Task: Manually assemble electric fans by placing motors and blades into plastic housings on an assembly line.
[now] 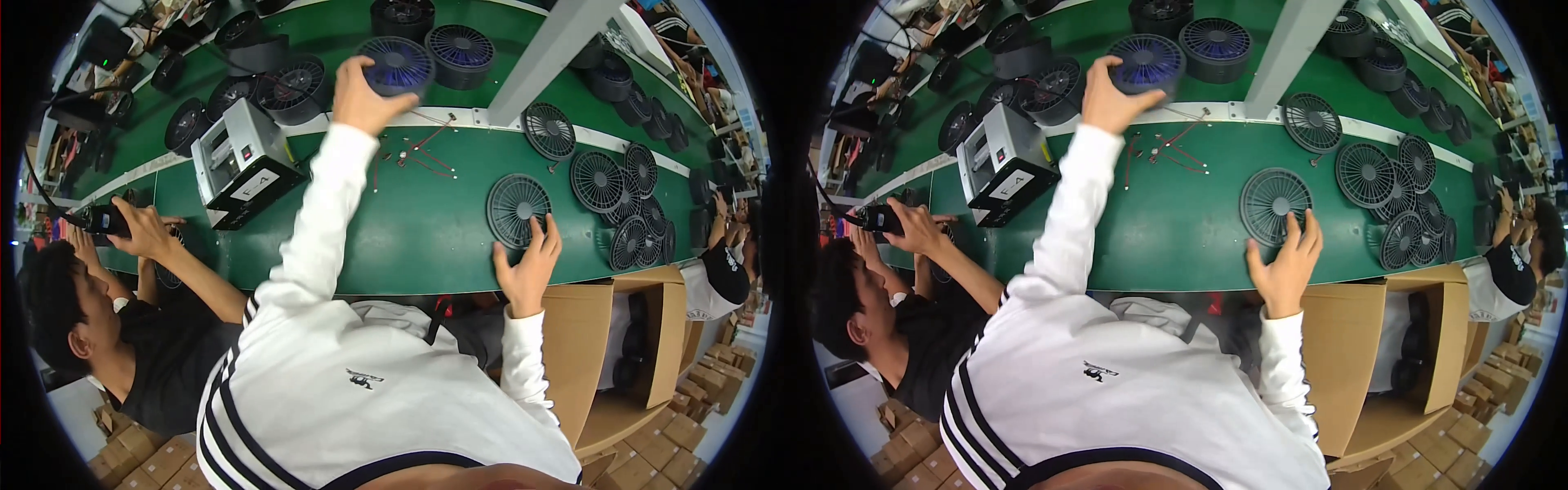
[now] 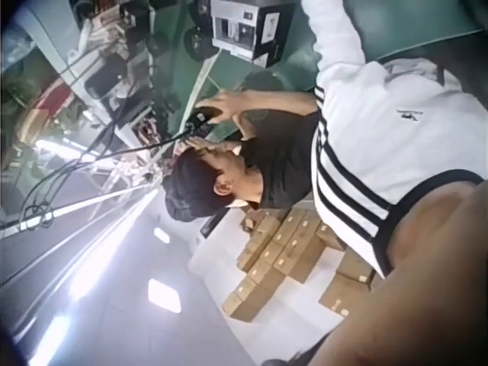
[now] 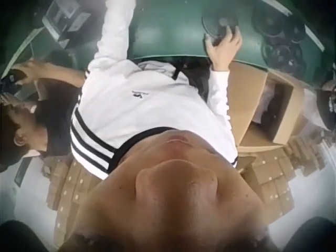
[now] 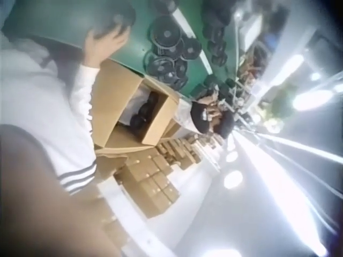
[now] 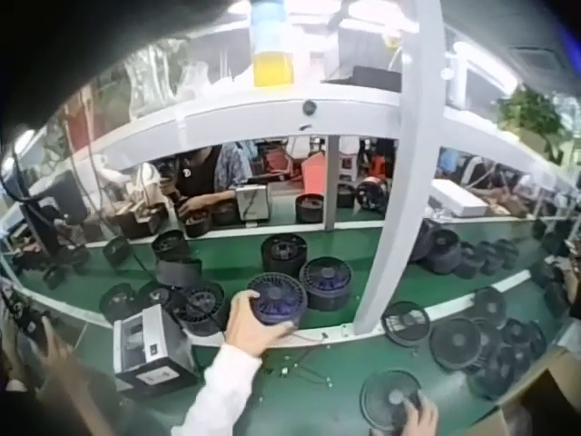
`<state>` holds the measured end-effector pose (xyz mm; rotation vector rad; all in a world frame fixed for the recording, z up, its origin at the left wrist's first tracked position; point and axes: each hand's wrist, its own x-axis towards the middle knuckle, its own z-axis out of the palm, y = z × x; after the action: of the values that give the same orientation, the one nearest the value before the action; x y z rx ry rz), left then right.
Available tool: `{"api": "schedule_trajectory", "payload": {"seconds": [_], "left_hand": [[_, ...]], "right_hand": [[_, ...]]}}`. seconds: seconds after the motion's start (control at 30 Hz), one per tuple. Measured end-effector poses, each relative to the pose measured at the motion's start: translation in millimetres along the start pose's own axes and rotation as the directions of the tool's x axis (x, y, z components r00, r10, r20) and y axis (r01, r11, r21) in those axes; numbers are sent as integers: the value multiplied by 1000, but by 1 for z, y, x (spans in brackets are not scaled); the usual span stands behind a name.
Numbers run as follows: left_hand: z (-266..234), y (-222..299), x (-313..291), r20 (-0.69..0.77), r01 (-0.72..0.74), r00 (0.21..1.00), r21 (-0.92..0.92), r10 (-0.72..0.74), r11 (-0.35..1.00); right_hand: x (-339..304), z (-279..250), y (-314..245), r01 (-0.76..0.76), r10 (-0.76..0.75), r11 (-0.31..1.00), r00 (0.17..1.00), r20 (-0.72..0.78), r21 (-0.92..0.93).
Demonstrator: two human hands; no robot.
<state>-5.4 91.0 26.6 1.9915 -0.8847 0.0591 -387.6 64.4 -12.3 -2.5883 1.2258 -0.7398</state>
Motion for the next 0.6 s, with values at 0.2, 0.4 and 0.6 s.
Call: {"api": "schedule_trajectory", "payload": {"seconds": [0.2, 0.4, 0.6], "left_hand": [[47, -26, 139, -51, -457, 887, 56, 460, 888], [125, -17, 234, 558, -385, 830, 553, 15, 739], [94, -10, 235, 549, -353, 801, 114, 237, 929]], "right_hand": [[12, 5, -4, -145, 145, 989, 988, -52, 18], [4, 0, 10, -98, 99, 991, 995, -2, 95], [18, -5, -5, -82, 89, 988, 995, -47, 133]]}}
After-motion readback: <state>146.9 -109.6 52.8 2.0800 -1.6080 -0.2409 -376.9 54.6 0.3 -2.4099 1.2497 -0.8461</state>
